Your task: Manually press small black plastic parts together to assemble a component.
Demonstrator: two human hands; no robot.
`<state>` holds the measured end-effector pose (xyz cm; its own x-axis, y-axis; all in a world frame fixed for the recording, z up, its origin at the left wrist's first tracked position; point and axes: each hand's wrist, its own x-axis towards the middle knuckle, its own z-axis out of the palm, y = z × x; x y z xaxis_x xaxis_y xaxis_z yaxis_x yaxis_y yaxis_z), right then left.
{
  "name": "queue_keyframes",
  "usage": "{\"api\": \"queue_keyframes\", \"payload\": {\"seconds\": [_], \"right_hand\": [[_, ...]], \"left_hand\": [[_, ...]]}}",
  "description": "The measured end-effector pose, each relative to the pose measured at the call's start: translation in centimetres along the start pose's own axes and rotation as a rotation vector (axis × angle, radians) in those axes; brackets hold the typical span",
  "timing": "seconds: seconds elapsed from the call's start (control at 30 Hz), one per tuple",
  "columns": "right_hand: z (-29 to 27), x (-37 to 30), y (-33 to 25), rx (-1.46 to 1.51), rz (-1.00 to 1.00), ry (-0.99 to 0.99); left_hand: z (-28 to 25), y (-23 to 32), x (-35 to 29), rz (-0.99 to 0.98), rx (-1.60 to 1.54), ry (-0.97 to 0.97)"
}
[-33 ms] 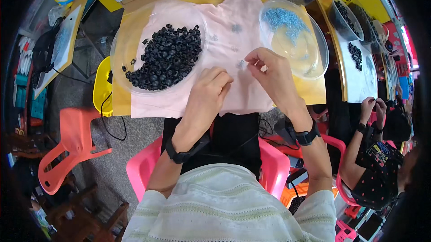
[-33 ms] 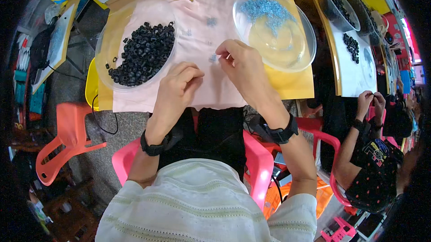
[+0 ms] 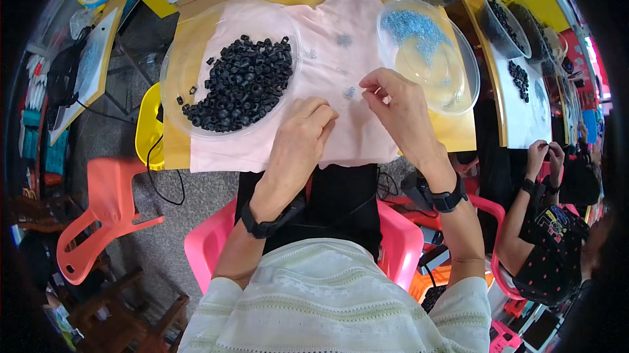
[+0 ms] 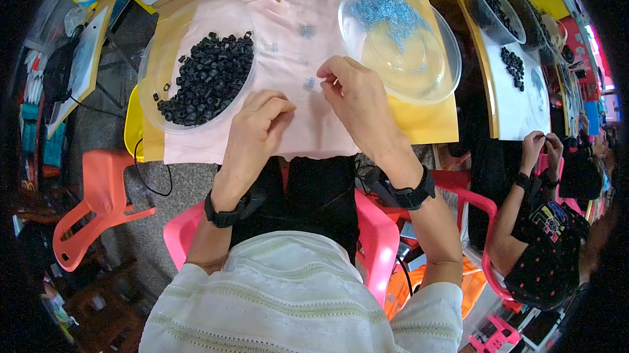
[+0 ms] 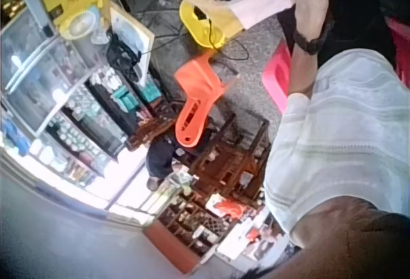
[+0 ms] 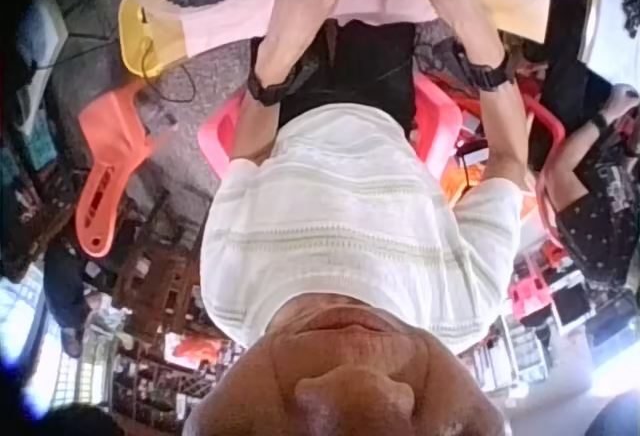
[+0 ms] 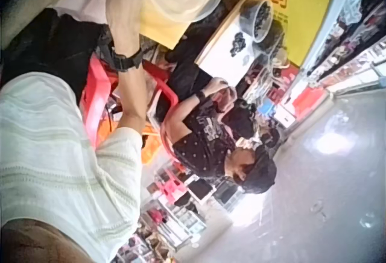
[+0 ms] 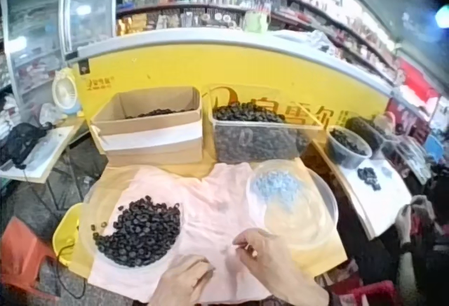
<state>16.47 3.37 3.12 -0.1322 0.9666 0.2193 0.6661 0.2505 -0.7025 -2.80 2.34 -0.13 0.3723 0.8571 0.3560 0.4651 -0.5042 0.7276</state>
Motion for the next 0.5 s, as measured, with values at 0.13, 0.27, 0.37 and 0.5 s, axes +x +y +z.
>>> {"api": "queue_keyframes", "payload": {"seconds": [0.13, 0.27, 0.37, 0.5], "right_hand": [[0.5, -0.2, 0.3, -0.058, 0.016, 0.036], [1.2, -0.1, 0.7, -0.139, -0.053, 0.003], [1.2, -0.1, 1.1, -0.119, -0.050, -0.005], [1.3, -0.3, 1.6, -0.071, -0.065, 0.022]], "left_hand": [[0.0, 0.0, 0.1, 0.033, 0.078, 0.029], [0.6, 0.7, 0.8, 0.030, 0.063, 0.081], [1.1, 1.0, 1.6, 0.004, 0.113, 0.078], [1.8, 0.7, 2.5, 0.000, 0.168, 0.092]]}}
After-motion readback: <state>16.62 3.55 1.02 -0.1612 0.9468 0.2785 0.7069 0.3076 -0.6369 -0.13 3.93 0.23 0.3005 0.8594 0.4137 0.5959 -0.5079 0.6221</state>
